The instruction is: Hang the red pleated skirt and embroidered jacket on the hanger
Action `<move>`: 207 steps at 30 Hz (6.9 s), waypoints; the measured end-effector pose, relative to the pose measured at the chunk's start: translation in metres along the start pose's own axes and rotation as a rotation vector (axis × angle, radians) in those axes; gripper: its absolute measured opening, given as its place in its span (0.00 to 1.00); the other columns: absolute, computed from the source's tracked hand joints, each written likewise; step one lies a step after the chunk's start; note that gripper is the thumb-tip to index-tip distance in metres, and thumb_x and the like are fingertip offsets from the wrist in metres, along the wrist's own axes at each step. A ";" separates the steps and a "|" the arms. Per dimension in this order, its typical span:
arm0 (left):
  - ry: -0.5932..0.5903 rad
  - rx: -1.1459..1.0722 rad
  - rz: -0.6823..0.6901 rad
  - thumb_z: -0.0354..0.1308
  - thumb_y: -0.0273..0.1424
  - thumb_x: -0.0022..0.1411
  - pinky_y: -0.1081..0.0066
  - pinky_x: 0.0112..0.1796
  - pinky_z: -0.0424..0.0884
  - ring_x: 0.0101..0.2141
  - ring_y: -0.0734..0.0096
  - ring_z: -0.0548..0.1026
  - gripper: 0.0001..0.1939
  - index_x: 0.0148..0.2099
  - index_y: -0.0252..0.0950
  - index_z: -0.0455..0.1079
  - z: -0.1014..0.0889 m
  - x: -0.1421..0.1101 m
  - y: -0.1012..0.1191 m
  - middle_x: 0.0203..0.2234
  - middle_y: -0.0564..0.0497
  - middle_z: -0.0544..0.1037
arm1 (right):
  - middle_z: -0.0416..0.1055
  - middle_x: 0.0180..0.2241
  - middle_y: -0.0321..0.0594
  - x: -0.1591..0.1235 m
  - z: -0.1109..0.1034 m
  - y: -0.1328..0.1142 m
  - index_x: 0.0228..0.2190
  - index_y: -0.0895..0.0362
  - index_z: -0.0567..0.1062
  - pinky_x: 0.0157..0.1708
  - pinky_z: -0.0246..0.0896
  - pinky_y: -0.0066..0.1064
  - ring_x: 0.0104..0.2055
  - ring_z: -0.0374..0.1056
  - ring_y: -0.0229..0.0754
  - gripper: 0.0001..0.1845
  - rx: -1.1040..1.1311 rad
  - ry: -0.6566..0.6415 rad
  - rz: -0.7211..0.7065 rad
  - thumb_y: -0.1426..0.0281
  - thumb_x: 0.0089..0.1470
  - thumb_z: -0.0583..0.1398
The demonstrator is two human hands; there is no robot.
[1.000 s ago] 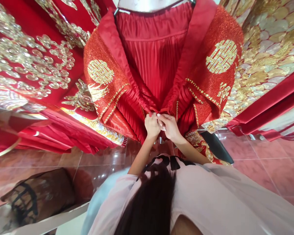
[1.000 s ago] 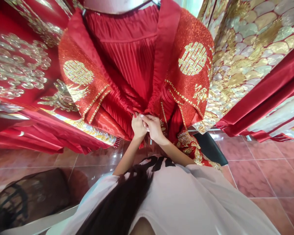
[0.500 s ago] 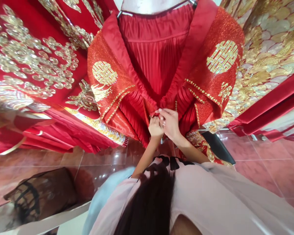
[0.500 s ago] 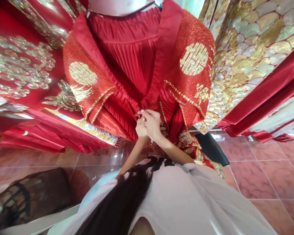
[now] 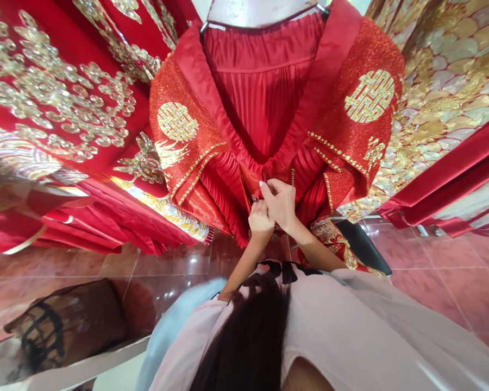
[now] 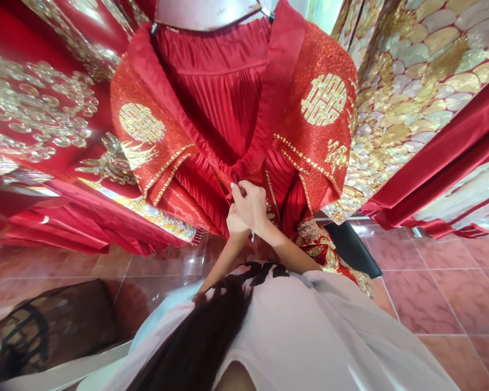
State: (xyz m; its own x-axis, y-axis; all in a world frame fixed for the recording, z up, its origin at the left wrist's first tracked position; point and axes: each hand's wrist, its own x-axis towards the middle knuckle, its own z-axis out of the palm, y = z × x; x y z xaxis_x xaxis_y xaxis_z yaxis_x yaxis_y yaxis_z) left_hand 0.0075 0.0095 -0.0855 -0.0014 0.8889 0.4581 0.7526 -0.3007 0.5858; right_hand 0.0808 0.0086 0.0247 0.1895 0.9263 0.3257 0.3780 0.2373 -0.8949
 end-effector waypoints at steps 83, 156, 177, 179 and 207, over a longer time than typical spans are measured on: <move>0.407 -1.168 -0.593 0.61 0.32 0.46 0.79 0.28 0.63 0.23 0.82 0.68 0.22 0.38 0.40 0.51 -0.055 0.037 0.007 0.22 0.62 0.63 | 0.73 0.22 0.37 -0.027 -0.005 0.016 0.23 0.59 0.74 0.29 0.61 0.25 0.25 0.68 0.36 0.09 0.206 -0.295 0.039 0.67 0.49 0.58; -0.055 -0.135 0.069 0.53 0.27 0.62 0.70 0.34 0.65 0.30 0.65 0.73 0.05 0.32 0.35 0.64 -0.069 0.142 0.063 0.27 0.47 0.74 | 0.70 0.38 0.52 0.114 -0.076 -0.060 0.35 0.63 0.75 0.33 0.55 0.33 0.40 0.65 0.48 0.09 -0.998 -0.280 -0.562 0.78 0.53 0.56; -0.056 -0.733 0.016 0.60 0.32 0.55 0.76 0.20 0.49 0.16 0.81 0.52 0.11 0.27 0.36 0.61 -0.101 0.130 0.068 0.14 0.61 0.55 | 0.64 0.21 0.34 0.099 -0.083 -0.060 0.27 0.62 0.71 0.27 0.49 0.26 0.24 0.57 0.32 0.05 -0.397 -0.368 -0.348 0.79 0.47 0.56; -0.007 -0.691 0.085 0.62 0.33 0.54 0.75 0.18 0.47 0.15 0.81 0.51 0.11 0.28 0.37 0.61 -0.129 0.137 0.071 0.13 0.61 0.56 | 0.63 0.19 0.33 0.099 -0.092 -0.072 0.28 0.62 0.73 0.24 0.47 0.25 0.21 0.55 0.30 0.04 -0.251 -0.458 -0.286 0.73 0.48 0.59; 0.239 -0.398 0.343 0.62 0.26 0.54 0.73 0.28 0.65 0.25 0.74 0.68 0.06 0.25 0.35 0.70 -0.165 0.213 0.095 0.22 0.52 0.70 | 0.65 0.20 0.36 0.158 -0.083 -0.099 0.35 0.59 0.79 0.23 0.54 0.25 0.25 0.61 0.33 0.17 -0.097 -0.378 -0.490 0.60 0.58 0.55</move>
State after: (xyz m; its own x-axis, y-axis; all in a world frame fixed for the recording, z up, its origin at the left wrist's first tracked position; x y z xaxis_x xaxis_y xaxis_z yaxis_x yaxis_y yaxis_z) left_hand -0.0296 0.1129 0.1780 0.0155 0.6291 0.7772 0.4303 -0.7058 0.5627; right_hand 0.1484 0.1068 0.1901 -0.3531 0.7605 0.5449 0.4235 0.6493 -0.6317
